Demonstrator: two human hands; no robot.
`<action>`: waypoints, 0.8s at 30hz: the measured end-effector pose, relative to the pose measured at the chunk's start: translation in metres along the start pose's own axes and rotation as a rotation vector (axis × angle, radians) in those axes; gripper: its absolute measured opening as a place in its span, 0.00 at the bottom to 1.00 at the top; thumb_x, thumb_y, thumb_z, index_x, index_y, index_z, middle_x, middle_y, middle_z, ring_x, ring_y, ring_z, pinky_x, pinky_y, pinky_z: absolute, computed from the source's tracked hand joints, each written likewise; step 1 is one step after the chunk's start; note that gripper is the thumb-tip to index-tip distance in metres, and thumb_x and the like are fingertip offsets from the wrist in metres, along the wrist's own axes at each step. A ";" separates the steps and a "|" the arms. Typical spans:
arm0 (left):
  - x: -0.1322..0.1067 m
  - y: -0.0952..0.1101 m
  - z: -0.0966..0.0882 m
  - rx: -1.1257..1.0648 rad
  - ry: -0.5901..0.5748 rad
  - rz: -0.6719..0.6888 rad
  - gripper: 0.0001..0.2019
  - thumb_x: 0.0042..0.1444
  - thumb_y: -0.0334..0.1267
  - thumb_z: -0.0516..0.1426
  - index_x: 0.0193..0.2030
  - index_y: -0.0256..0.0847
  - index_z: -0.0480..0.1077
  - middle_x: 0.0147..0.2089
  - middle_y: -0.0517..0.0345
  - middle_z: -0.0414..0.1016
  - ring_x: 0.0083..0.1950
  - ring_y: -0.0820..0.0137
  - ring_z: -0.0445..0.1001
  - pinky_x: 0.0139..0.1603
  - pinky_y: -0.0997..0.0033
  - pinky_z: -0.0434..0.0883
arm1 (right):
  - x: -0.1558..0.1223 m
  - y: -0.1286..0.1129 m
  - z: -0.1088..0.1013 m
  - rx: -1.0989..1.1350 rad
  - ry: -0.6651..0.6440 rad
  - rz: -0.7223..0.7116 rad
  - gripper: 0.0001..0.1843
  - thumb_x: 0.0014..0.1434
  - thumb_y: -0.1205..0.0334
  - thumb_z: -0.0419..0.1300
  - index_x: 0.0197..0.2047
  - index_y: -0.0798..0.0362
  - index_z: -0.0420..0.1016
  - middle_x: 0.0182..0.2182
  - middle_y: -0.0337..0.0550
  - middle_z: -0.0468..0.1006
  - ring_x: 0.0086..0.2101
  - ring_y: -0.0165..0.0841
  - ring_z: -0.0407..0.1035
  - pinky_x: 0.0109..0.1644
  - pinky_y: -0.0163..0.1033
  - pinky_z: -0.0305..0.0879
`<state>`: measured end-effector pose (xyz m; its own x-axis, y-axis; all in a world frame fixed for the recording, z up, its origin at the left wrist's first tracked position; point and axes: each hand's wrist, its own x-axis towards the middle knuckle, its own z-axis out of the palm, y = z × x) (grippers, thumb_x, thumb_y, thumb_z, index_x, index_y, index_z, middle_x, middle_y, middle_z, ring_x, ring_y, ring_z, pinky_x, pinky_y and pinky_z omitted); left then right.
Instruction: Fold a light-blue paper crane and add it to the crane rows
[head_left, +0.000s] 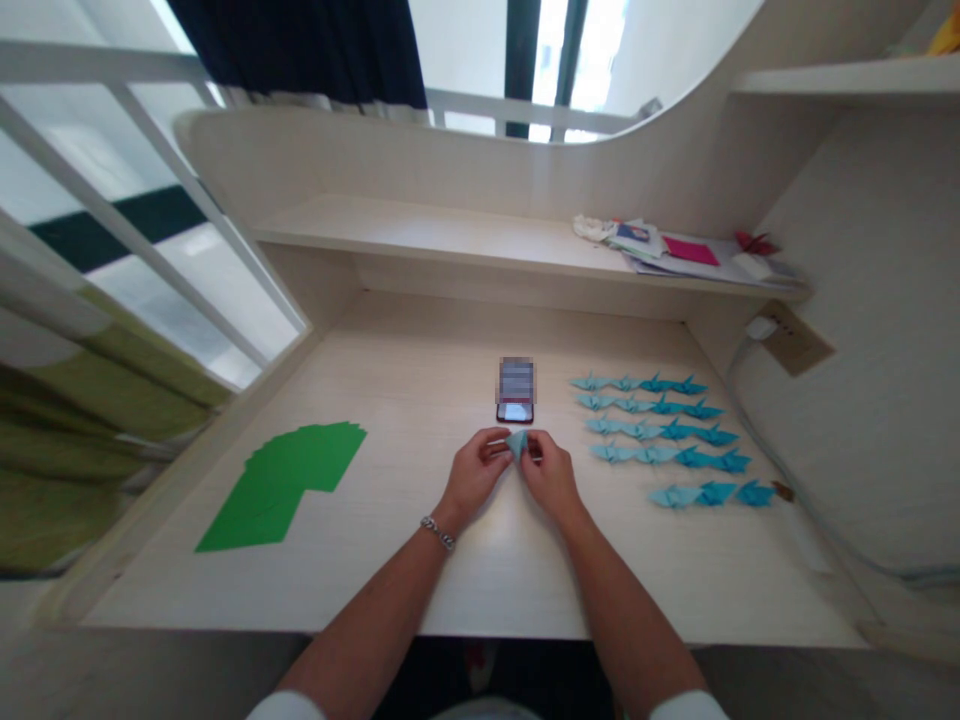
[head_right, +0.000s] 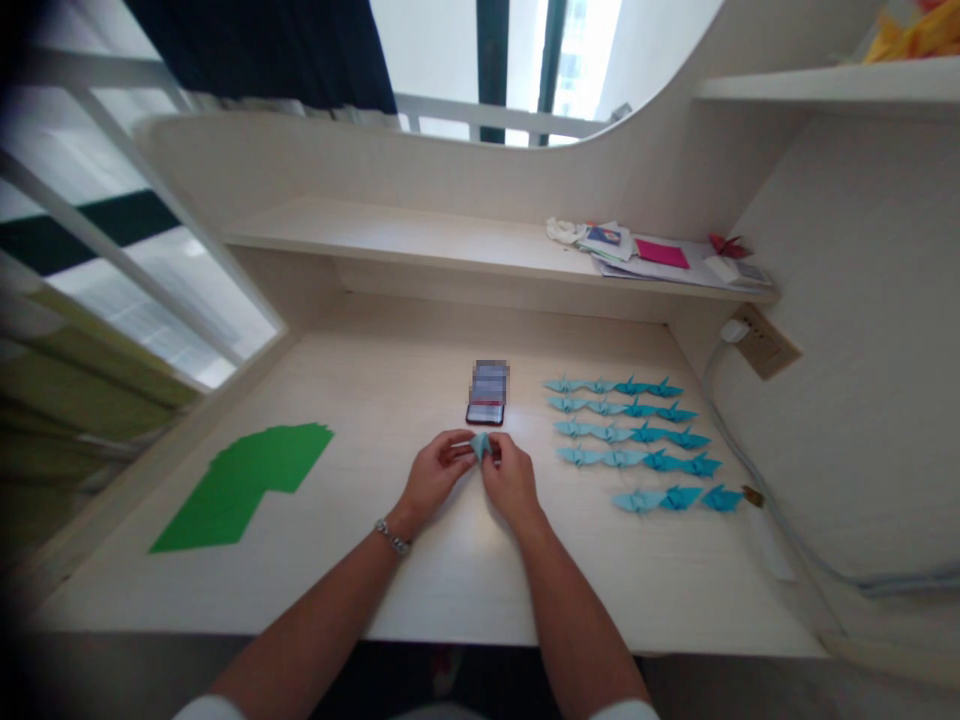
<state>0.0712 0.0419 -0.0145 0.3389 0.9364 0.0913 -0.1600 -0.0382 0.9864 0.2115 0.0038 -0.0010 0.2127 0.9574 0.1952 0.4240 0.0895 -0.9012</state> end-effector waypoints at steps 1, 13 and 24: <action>0.000 0.000 0.000 0.001 0.004 0.002 0.18 0.48 0.34 0.62 0.47 0.37 0.68 0.49 0.47 0.72 0.48 0.62 0.74 0.52 0.58 0.70 | 0.000 0.001 0.001 0.020 -0.013 0.006 0.14 0.53 0.64 0.56 0.44 0.49 0.71 0.36 0.41 0.78 0.35 0.35 0.73 0.38 0.37 0.68; 0.007 -0.002 -0.006 -0.226 0.149 -0.151 0.16 0.48 0.44 0.61 0.41 0.36 0.70 0.38 0.53 0.76 0.39 0.68 0.75 0.42 0.63 0.74 | -0.002 -0.011 0.003 -0.123 -0.063 -0.193 0.13 0.54 0.70 0.52 0.39 0.50 0.75 0.36 0.44 0.76 0.39 0.37 0.69 0.46 0.40 0.63; 0.009 -0.002 -0.008 -0.255 0.127 -0.211 0.16 0.43 0.41 0.65 0.37 0.35 0.72 0.35 0.54 0.77 0.36 0.69 0.75 0.42 0.66 0.73 | 0.005 0.004 0.013 0.195 -0.006 0.080 0.10 0.49 0.62 0.59 0.36 0.53 0.76 0.31 0.42 0.78 0.31 0.35 0.69 0.36 0.37 0.65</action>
<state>0.0669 0.0528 -0.0170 0.2742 0.9508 -0.1445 -0.3309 0.2343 0.9141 0.2029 0.0129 -0.0084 0.2332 0.9652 0.1183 0.2275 0.0641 -0.9717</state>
